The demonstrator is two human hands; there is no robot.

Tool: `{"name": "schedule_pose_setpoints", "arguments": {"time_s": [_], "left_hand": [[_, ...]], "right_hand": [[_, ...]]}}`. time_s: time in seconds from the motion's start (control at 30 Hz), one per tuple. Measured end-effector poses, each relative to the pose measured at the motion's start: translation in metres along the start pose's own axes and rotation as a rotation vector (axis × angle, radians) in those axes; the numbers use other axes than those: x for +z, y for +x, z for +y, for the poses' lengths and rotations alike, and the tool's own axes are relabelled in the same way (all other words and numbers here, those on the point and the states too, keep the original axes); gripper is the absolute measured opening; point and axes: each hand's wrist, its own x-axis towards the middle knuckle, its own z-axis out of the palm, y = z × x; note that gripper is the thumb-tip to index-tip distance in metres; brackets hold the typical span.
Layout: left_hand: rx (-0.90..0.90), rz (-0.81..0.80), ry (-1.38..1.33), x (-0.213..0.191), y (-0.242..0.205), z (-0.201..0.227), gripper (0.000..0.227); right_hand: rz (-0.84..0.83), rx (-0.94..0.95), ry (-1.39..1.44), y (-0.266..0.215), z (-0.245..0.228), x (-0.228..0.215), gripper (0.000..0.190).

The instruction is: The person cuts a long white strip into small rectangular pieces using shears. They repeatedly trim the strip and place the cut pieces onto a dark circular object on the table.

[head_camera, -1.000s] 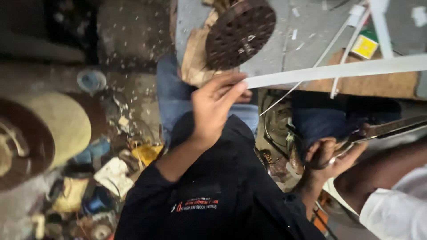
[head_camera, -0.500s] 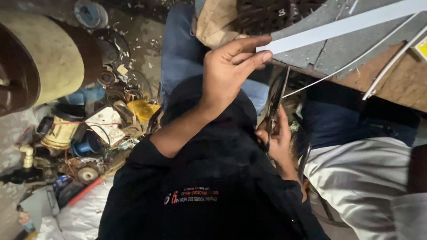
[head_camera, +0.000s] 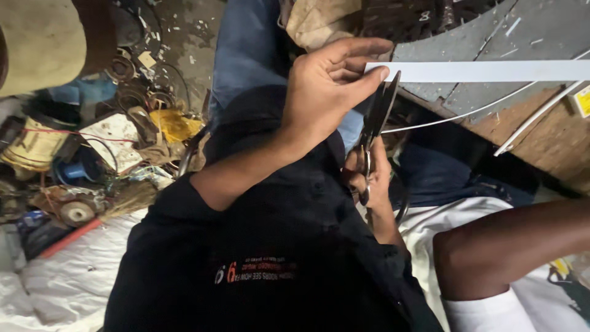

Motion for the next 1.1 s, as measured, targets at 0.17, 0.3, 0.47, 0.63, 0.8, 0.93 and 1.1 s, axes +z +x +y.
{"name": "schedule_pose_setpoints", "arguments": {"time_s": [0.17, 0.3, 0.47, 0.63, 0.8, 0.93, 1.1], "left_hand": [[-0.03, 0.007, -0.053, 0.001, -0.001, 0.003, 0.028], [0.01, -0.006, 0.008, -0.002, -0.001, 0.002, 0.027], [0.037, 0.006, -0.036, 0.0, 0.0, -0.001, 0.026], [0.087, 0.023, 0.07, -0.001, 0.0, -0.001, 0.026], [0.074, 0.016, 0.079, -0.003, 0.002, -0.001, 0.027], [0.065, -0.067, 0.024, -0.01, 0.0, 0.002, 0.03], [-0.145, -0.106, -0.02, -0.029, -0.005, 0.019, 0.026]], "right_hand": [[-0.077, -0.11, -0.01, 0.002, 0.009, -0.005, 0.085], [-0.082, -0.109, -0.002, 0.002, 0.019, -0.009, 0.086], [-0.041, -0.083, 0.053, 0.002, 0.018, -0.008, 0.094], [-0.034, -0.085, -0.063, 0.004, 0.01, -0.001, 0.088], [0.017, 0.0, -0.083, 0.009, 0.0, 0.008, 0.085], [0.046, 0.026, 0.023, -0.001, -0.026, 0.021, 0.079], [0.211, -0.085, -0.2, -0.017, -0.125, 0.013, 0.062]]}}
